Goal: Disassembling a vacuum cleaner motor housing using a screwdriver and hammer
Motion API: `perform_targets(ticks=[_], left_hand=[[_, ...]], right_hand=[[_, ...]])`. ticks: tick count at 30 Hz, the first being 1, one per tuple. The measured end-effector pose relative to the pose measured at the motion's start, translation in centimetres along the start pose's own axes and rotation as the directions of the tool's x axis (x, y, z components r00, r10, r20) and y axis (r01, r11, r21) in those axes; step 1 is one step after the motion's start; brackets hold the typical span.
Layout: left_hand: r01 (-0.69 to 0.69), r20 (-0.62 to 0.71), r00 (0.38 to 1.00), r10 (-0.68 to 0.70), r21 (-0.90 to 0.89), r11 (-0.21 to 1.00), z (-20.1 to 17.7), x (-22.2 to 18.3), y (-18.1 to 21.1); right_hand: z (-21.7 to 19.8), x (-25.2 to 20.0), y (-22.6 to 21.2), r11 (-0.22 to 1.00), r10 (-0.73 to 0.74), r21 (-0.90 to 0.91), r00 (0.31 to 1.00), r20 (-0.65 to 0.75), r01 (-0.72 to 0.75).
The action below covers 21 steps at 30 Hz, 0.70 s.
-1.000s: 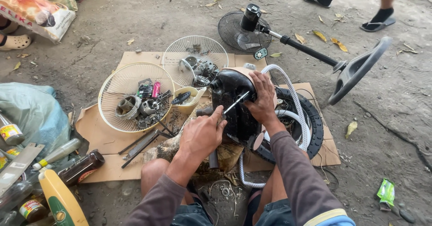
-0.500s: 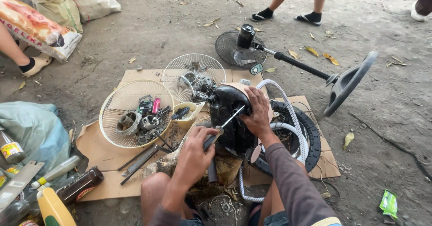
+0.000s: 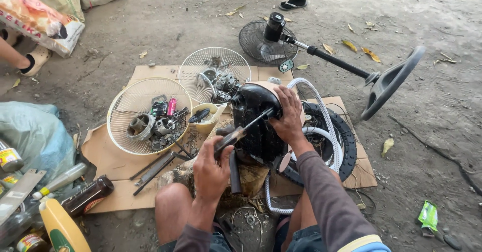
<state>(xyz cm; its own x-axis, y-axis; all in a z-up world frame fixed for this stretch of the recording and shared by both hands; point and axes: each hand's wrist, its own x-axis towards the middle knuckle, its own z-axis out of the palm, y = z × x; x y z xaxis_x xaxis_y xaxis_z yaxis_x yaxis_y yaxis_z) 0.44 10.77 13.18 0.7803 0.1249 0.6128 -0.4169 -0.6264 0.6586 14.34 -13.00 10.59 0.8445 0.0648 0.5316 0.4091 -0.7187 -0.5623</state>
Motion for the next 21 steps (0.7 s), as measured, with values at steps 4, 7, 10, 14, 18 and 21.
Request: perform_targets(ticks=[4,7,10,14,18,21], left_hand=[[0.010,-0.022,1.000,-0.008,0.123,0.992,-0.8,0.3,0.8],[-0.001,0.010,1.000,0.000,0.042,0.999,-1.3,1.0,1.9],[0.012,0.033,0.999,-0.015,0.081,0.997,-1.6,0.9,1.9],[0.162,0.096,0.980,-0.174,0.127,0.979,-2.9,2.0,4.0],[0.440,0.196,0.868,-0.456,0.123,0.890,-4.2,3.2,6.1],[0.456,0.286,0.840,-0.461,0.086,0.886,-4.6,3.1,5.7]], right_hand=[[0.3,0.3,0.4,0.999,0.044,0.027,0.999,0.011,-0.044],[0.1,0.3,0.7,0.998,0.049,0.029,0.999,0.009,-0.050],[0.2,0.2,0.7,0.999,0.045,0.016,0.999,0.007,-0.045],[0.2,0.3,0.5,0.999,0.043,0.000,0.999,0.007,-0.043],[0.1,0.4,0.3,0.999,0.038,0.013,0.999,0.008,-0.038],[-0.1,0.3,0.0,0.999,0.045,0.005,0.999,0.002,-0.045]])
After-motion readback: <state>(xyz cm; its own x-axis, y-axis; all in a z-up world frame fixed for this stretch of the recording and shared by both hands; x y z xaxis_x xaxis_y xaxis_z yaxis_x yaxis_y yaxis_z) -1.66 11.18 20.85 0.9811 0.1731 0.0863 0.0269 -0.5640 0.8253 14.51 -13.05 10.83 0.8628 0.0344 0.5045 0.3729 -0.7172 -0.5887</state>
